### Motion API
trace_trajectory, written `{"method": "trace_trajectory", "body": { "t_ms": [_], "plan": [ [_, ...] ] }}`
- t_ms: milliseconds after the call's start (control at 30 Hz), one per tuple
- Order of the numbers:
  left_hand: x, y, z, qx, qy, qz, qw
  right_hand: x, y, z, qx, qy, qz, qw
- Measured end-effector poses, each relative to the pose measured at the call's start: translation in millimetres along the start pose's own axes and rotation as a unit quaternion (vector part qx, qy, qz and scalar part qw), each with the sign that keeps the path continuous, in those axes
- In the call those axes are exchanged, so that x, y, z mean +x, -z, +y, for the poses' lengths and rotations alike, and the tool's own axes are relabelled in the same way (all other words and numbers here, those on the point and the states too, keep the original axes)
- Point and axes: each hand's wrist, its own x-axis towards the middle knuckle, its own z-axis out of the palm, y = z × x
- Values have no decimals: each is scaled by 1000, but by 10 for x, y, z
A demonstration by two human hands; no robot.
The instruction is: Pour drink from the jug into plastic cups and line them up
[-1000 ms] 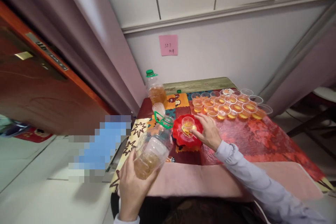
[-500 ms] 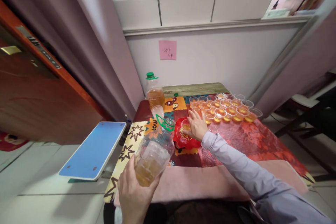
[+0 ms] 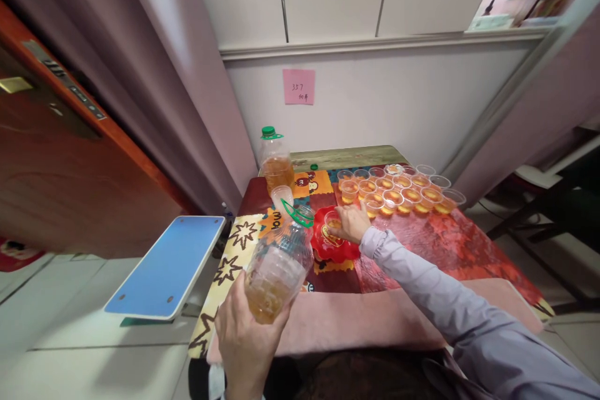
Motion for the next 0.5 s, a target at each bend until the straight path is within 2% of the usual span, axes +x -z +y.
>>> {"method": "trace_trajectory", "body": {
  "t_ms": [100,200,333,400,500],
  "plan": [
    [3,-4,-2,2,-1,-2,1000,19,50,27,16,1,2,1000],
    [-5,-9,-13,1,0,-1,1000,69,150,156,34,-5,16,999],
    [-18,-29,-27,1,12,-4,1000,204,336,451,68,-16,100,993],
    [-19,-37,-26,2,16,-9,1000,285,397,595,53,-23,135,989],
    [-15,-40,-16,-1,16,-12,1000,385,404,747,3,-42,130,991]
  ]
}}
